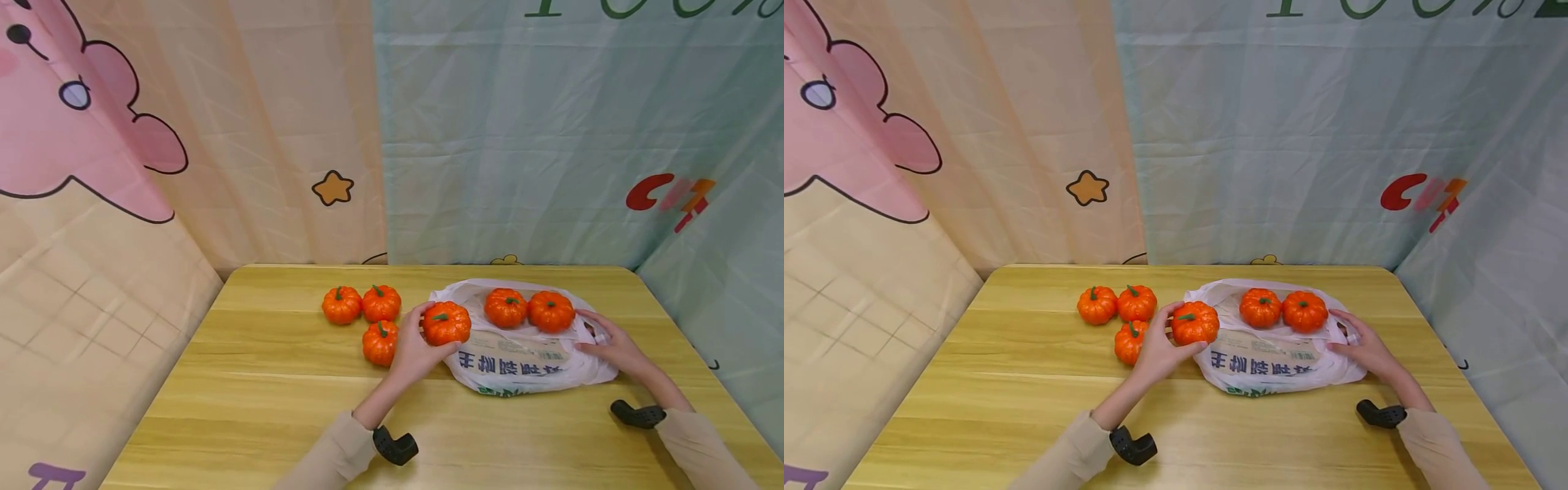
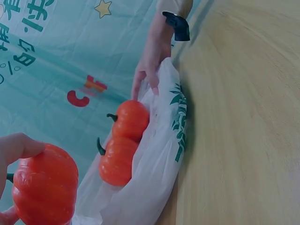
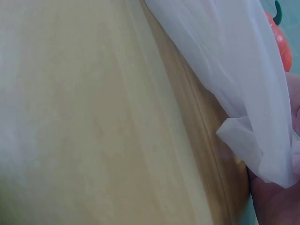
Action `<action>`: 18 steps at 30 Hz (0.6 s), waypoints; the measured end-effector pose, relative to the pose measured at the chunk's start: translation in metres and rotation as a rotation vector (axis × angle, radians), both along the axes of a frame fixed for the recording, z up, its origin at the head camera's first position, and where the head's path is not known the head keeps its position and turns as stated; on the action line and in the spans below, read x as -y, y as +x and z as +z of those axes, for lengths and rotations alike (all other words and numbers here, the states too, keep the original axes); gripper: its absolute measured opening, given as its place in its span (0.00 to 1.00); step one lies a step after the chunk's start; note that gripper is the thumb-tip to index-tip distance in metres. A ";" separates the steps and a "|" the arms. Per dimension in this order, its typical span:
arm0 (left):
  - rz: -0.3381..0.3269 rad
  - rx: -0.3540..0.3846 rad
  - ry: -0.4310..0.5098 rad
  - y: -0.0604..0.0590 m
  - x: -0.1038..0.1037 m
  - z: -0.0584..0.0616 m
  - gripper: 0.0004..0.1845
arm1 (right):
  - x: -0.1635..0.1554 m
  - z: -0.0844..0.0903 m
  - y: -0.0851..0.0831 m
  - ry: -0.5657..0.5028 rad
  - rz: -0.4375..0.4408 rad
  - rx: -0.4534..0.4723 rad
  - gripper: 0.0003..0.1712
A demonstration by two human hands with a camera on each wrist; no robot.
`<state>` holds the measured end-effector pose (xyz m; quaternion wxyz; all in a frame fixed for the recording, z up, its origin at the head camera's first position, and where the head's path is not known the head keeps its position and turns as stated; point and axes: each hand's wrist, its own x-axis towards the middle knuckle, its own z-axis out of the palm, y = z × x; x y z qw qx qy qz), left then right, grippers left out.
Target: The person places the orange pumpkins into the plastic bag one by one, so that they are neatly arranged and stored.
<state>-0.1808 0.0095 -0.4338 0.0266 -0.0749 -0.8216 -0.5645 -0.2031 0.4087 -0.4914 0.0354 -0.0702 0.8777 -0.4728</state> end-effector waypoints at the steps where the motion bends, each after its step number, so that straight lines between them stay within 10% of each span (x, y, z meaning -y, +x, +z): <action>1: 0.004 -0.001 -0.002 -0.002 -0.003 -0.001 0.43 | 0.000 0.000 0.000 0.005 -0.001 -0.005 0.42; 18: -0.006 -0.026 -0.078 -0.027 -0.037 -0.006 0.40 | 0.000 0.000 0.000 -0.020 0.001 0.013 0.42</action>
